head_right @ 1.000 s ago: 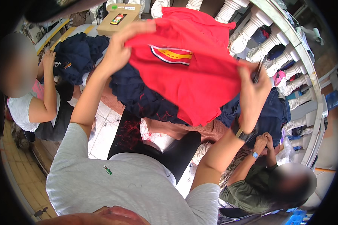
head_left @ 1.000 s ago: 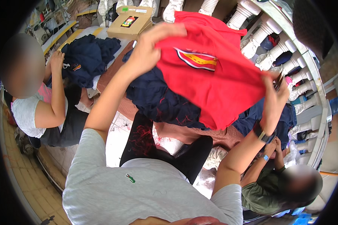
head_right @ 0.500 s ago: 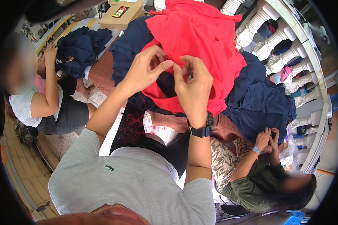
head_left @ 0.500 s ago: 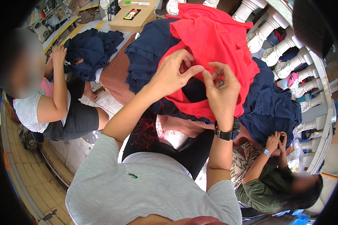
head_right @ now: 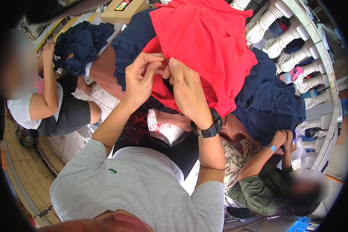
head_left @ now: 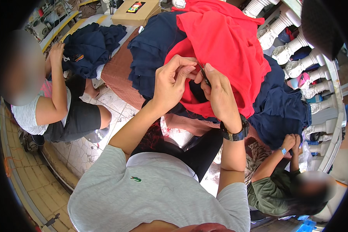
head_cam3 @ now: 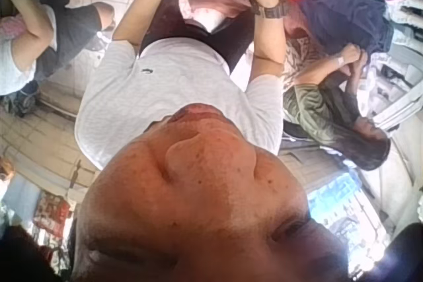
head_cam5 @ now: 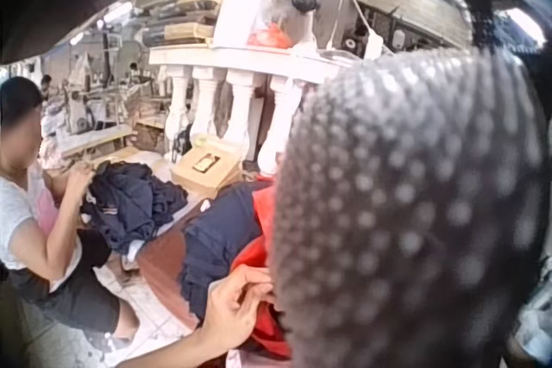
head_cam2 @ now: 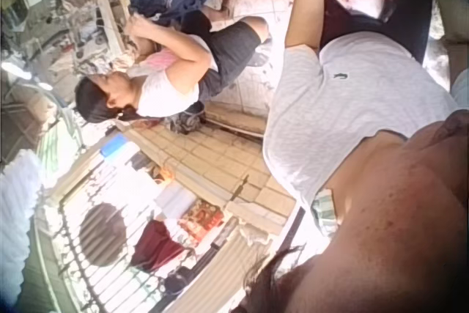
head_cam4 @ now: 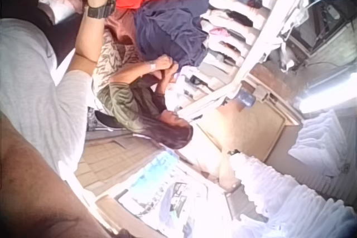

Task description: The person uses a small tool to trim loose threads and tags from a red garment. They repeatedly lift and turn the fabric to access different areas, then place the garment back on a pile of clothes.

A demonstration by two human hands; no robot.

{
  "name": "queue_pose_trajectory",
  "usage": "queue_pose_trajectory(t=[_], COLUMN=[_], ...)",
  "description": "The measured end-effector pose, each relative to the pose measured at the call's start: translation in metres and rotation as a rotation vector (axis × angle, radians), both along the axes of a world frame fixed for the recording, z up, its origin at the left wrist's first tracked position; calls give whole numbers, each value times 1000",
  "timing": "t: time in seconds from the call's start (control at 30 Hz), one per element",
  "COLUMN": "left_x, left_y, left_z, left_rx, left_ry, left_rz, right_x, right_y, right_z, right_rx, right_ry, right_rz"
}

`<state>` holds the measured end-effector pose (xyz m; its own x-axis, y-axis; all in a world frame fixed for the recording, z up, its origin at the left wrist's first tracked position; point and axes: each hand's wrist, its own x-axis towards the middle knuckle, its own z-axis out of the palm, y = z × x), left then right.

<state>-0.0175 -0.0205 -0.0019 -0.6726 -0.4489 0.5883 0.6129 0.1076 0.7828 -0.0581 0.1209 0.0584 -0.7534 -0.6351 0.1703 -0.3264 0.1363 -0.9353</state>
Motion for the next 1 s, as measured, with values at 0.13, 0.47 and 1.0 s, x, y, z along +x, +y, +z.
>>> queue_pose_trajectory(t=[0.13, 0.47, 1.0], left_x=[2, 6, 14], left_y=[-6, -11, 9], left_z=[2, 5, 10], left_rx=[-164, -382, -353], left_ry=[34, 56, -138], left_rz=[13, 33, 171], right_x=[-12, -21, 20], right_y=[-3, -3, 11], right_z=[6, 4, -33], right_rx=[49, 42, -187], right_ry=[-57, -156, -178], right_rz=[51, 34, -390])
